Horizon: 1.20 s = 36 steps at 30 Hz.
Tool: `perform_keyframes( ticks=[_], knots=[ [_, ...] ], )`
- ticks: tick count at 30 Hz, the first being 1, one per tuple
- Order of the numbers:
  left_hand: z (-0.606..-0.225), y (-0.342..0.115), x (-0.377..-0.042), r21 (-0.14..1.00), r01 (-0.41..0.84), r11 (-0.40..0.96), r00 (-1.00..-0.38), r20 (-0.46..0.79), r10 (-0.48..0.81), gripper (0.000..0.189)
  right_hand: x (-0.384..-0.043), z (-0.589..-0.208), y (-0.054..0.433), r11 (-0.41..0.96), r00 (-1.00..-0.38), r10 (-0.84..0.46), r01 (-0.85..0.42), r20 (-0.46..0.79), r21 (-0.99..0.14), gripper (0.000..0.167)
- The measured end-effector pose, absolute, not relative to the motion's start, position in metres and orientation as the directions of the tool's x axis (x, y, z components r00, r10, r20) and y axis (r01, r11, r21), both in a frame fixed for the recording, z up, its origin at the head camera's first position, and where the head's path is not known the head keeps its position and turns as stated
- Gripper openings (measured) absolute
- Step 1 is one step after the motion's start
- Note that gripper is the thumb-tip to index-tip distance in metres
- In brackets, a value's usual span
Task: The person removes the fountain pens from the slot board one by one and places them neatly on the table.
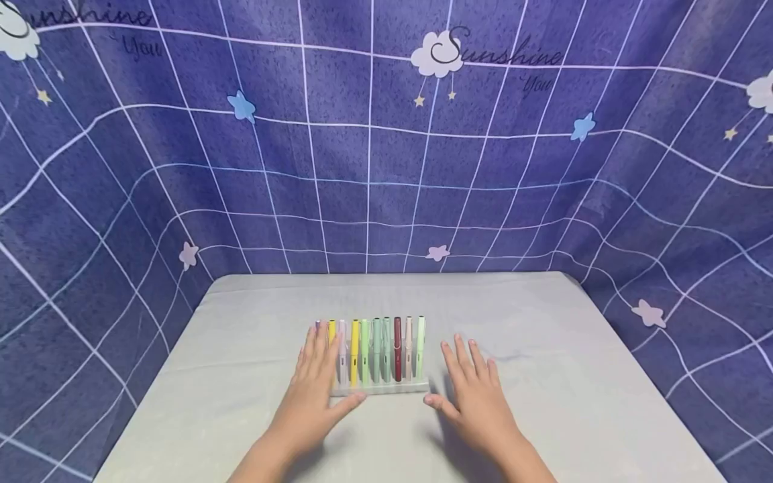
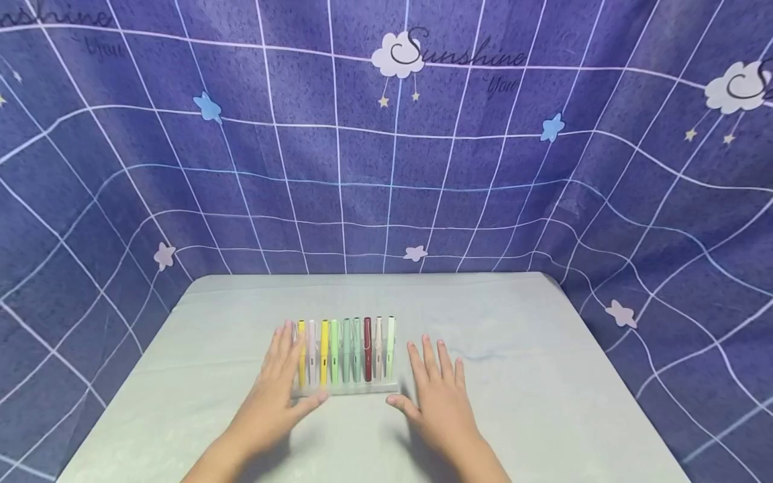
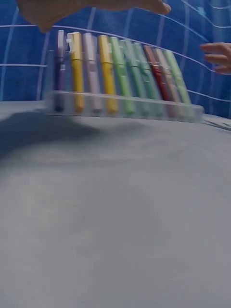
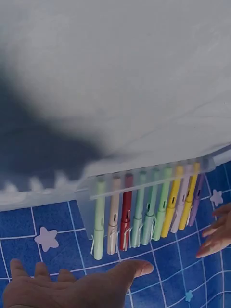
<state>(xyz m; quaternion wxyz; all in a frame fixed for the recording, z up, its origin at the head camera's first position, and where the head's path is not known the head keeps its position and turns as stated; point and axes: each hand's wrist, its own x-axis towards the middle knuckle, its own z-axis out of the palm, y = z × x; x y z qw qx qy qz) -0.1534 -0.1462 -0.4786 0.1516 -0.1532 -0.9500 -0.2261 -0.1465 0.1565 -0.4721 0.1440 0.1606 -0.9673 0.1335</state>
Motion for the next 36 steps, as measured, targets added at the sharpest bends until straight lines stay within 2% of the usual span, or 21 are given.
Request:
perform_keyframes(
  ticks=[7,12,17,21,24,29,36],
  knots=[
    [-0.477,-0.181,-0.160,0.764,0.212,0.609,-0.976,0.201,0.087,0.093,-0.155,-0.471,0.165,0.857,-0.922,-0.233,-0.345,0.310,-0.383,0.087],
    [-0.489,-0.204,-0.168,0.877,0.145,0.458,-0.989,0.124,0.075,0.083,-0.165,-0.473,0.173,0.808,-0.956,-0.190,-0.282,0.224,-0.517,0.081],
    [-0.503,-0.218,-0.176,0.889,0.088,0.449,-0.993,0.043,0.110,0.075,-0.178,-0.476,0.177,0.731,-0.978,-0.158,-0.208,0.135,-0.650,0.073],
    [-0.512,-0.222,-0.182,0.873,-0.008,0.488,-0.995,-0.057,0.086,0.067,-0.189,-0.481,0.175,0.629,-0.982,-0.162,-0.176,0.094,-0.757,0.062],
    [-0.516,-0.223,-0.185,0.856,-0.047,0.515,-0.992,-0.099,0.073,0.061,-0.196,-0.485,0.171,0.591,-0.985,-0.154,-0.150,0.072,-0.793,0.056],
    [-0.523,-0.225,-0.185,0.824,-0.034,0.566,-0.993,-0.092,0.074,0.053,-0.205,-0.492,0.164,0.560,-0.988,-0.155,-0.104,0.019,-0.822,0.049],
    [-0.528,-0.222,-0.189,0.778,0.005,0.628,-0.997,-0.047,0.067,0.040,-0.214,-0.499,0.158,0.458,-0.984,-0.171,-0.036,-0.048,-0.888,0.052]
  ],
)
